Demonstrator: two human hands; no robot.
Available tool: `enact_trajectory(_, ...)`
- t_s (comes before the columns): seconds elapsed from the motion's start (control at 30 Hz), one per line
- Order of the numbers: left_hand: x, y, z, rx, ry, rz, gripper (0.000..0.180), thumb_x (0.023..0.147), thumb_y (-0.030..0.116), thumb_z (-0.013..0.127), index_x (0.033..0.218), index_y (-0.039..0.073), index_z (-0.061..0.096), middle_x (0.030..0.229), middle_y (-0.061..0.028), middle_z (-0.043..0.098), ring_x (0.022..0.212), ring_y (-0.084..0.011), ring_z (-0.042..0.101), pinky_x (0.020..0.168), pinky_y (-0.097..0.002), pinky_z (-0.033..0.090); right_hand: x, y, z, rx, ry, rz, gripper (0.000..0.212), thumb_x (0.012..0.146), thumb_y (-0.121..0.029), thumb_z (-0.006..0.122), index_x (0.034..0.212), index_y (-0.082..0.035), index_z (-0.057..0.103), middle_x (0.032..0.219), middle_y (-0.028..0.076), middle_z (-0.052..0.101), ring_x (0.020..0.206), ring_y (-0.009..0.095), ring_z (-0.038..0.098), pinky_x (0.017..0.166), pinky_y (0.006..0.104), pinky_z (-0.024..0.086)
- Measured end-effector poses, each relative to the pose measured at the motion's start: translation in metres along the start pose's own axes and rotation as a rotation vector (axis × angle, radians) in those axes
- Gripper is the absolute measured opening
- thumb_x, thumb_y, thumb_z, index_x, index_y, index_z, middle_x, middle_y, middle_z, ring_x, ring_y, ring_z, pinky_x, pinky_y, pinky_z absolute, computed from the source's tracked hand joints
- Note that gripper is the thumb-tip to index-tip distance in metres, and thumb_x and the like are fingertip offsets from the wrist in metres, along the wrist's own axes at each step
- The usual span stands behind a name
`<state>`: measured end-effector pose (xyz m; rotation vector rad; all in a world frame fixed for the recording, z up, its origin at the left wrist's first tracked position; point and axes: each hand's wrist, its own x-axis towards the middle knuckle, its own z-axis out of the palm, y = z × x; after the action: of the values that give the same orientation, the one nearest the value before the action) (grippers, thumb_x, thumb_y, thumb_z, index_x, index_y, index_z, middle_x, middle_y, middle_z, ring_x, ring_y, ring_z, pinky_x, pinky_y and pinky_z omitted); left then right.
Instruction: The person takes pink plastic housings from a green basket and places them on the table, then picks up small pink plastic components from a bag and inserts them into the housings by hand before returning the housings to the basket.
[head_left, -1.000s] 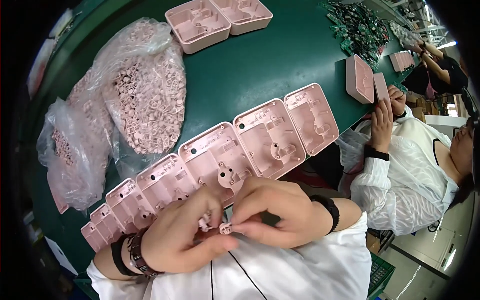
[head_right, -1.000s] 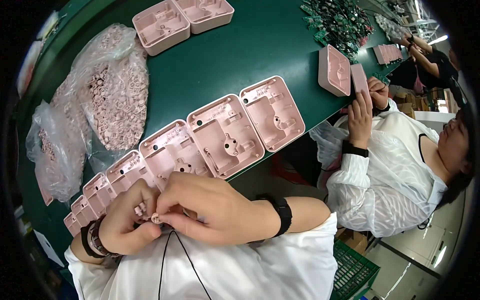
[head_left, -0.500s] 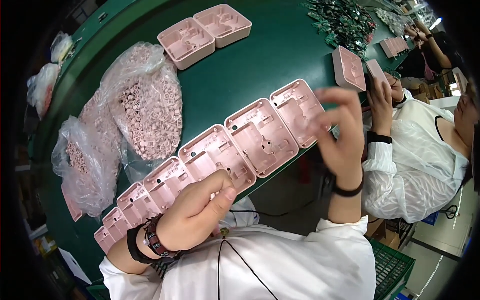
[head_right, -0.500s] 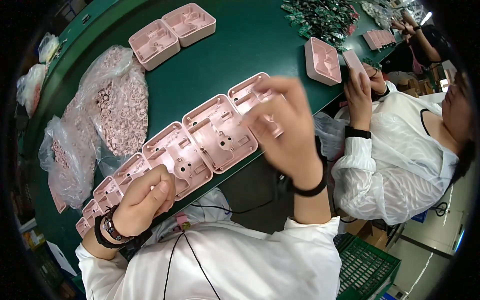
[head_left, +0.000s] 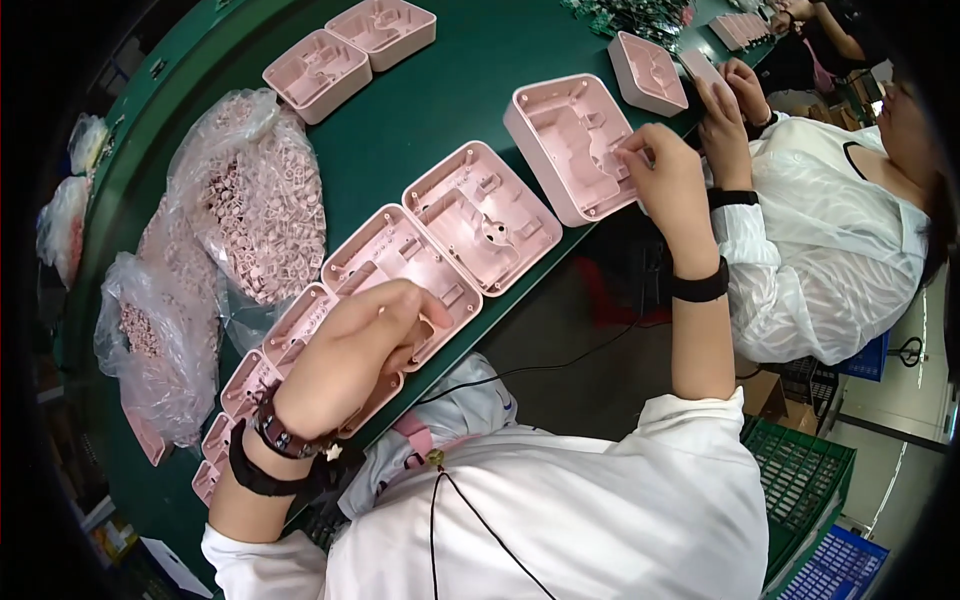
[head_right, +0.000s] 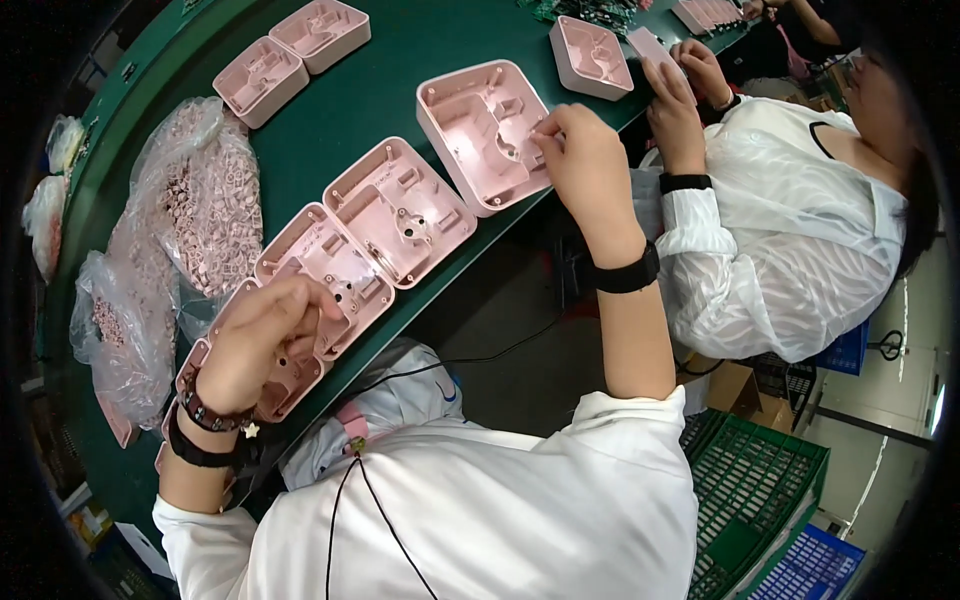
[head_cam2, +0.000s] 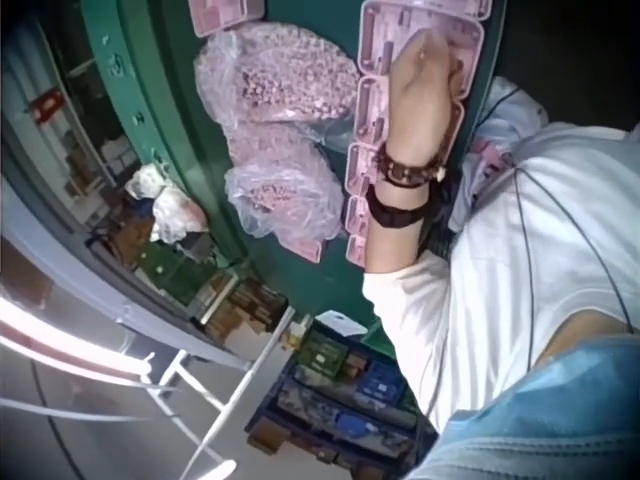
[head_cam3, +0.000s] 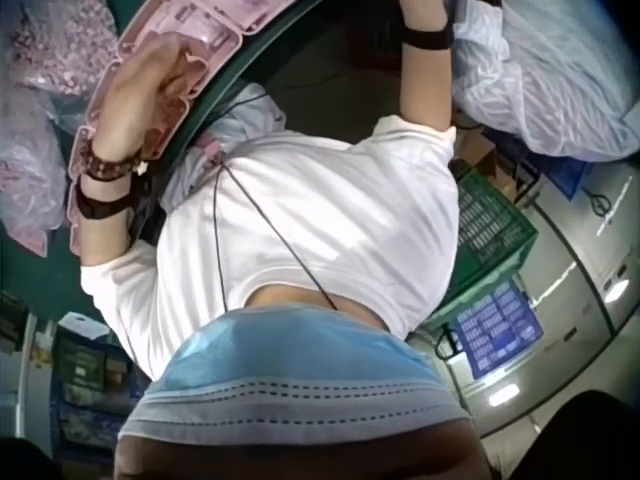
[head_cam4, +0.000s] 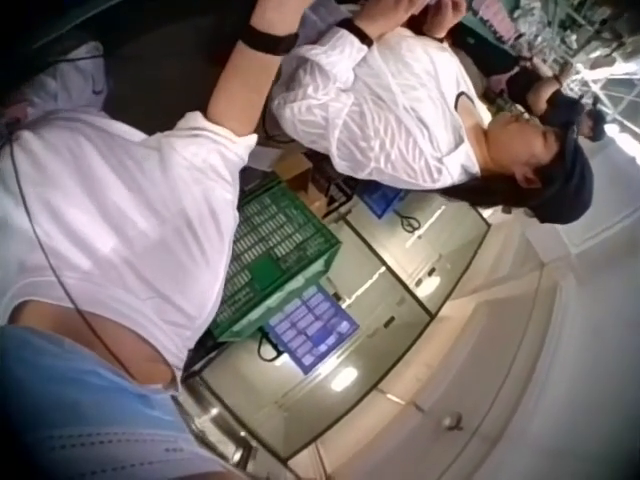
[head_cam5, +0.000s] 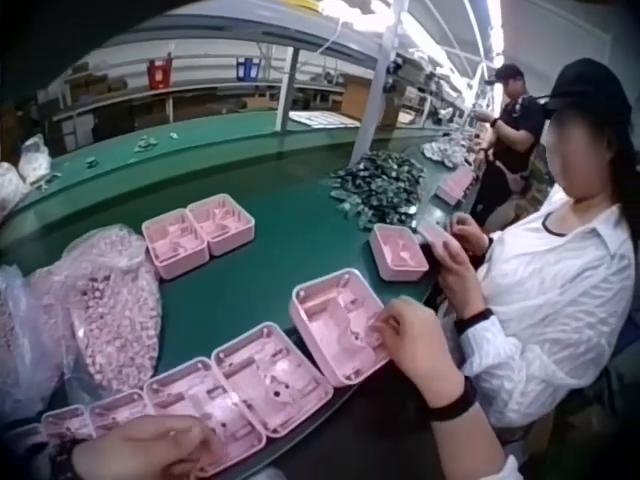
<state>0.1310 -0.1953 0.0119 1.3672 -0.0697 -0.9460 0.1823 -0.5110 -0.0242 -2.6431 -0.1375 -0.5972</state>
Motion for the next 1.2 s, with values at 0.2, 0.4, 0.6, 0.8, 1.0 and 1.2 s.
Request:
enact_trajectory(0.2, 0.022, 0.007, 0.016, 0.342, 0.207, 0.111, 0.051, 0.095, 0.046, 0.027, 0.095, 0.003, 0.054, 0.066, 0.0042, 0.037, 0.059, -0.0044, 0.034, 0.055, -0.0191, 0.030, -0.014, -0.081, -0.031, 0.015, 0.017, -0.085, 0.010, 0.072, -0.004, 0.062, 0.075, 0.003, 0.055, 0.068, 0.010, 0.053, 0.061, 0.020, 0.053, 0.056, 0.0289, 0.042)
enact_trajectory(0.4, -0.008, 0.004, 0.019, 0.129, 0.256, 0.266, 0.044, 0.091, 0.035, 0.039, 0.112, -0.003, 0.049, 0.089, -0.0059, 0.053, 0.078, -0.0115, 0.050, 0.071, -0.0230, 0.040, -0.042, -0.136, -0.026, 0.119, -0.019, -0.085, 0.008, 0.072, -0.003, 0.062, 0.075, 0.001, 0.056, 0.067, 0.009, 0.052, 0.060, 0.019, 0.052, 0.056, 0.0285, 0.042)
enact_trajectory(0.6, -0.045, -0.022, -0.017, -0.050, 0.216, 0.084, 0.038, 0.085, 0.016, 0.042, 0.117, -0.006, 0.046, 0.102, -0.0113, 0.058, 0.092, -0.0170, 0.056, 0.082, -0.0283, 0.043, -0.053, -0.155, -0.041, 0.420, 0.120, -0.409, 0.011, 0.068, -0.001, 0.066, 0.076, -0.004, 0.058, 0.066, 0.007, 0.053, 0.060, 0.019, 0.051, 0.060, 0.0291, 0.039)
enact_trajectory(0.8, -0.078, -0.042, -0.012, 0.135, 0.118, 0.168, 0.039, 0.080, 0.016, 0.047, 0.110, -0.008, 0.046, 0.091, -0.0166, 0.060, 0.083, -0.0256, 0.060, 0.074, -0.0310, 0.046, -0.044, -0.168, -0.048, 0.381, -0.152, -0.596, 0.016, 0.060, -0.005, 0.068, 0.075, -0.007, 0.061, 0.071, 0.005, 0.057, 0.062, 0.017, 0.050, 0.058, 0.0286, 0.034)
enact_trajectory(1.0, -0.087, -0.052, -0.018, 0.359, 0.038, 0.197, 0.043, 0.077, 0.023, 0.052, 0.108, -0.008, 0.047, 0.083, -0.0211, 0.058, 0.077, -0.0342, 0.059, 0.067, -0.0362, 0.046, -0.018, -0.182, -0.024, 0.238, -0.217, -1.011, 0.018, 0.055, -0.015, 0.063, 0.071, -0.007, 0.062, 0.075, 0.004, 0.057, 0.065, 0.016, 0.048, 0.056, 0.0301, 0.033)
enact_trajectory(1.2, -0.085, -0.052, -0.013, 0.357, 0.007, 0.317, 0.046, 0.076, 0.026, 0.056, 0.106, -0.007, 0.046, 0.081, -0.0215, 0.056, 0.072, -0.0366, 0.058, 0.061, -0.0389, 0.046, -0.014, -0.195, 0.008, 0.239, -0.099, -1.214, 0.020, 0.051, -0.018, 0.060, 0.068, -0.008, 0.060, 0.078, 0.002, 0.054, 0.073, 0.018, 0.045, 0.057, 0.0316, 0.035)
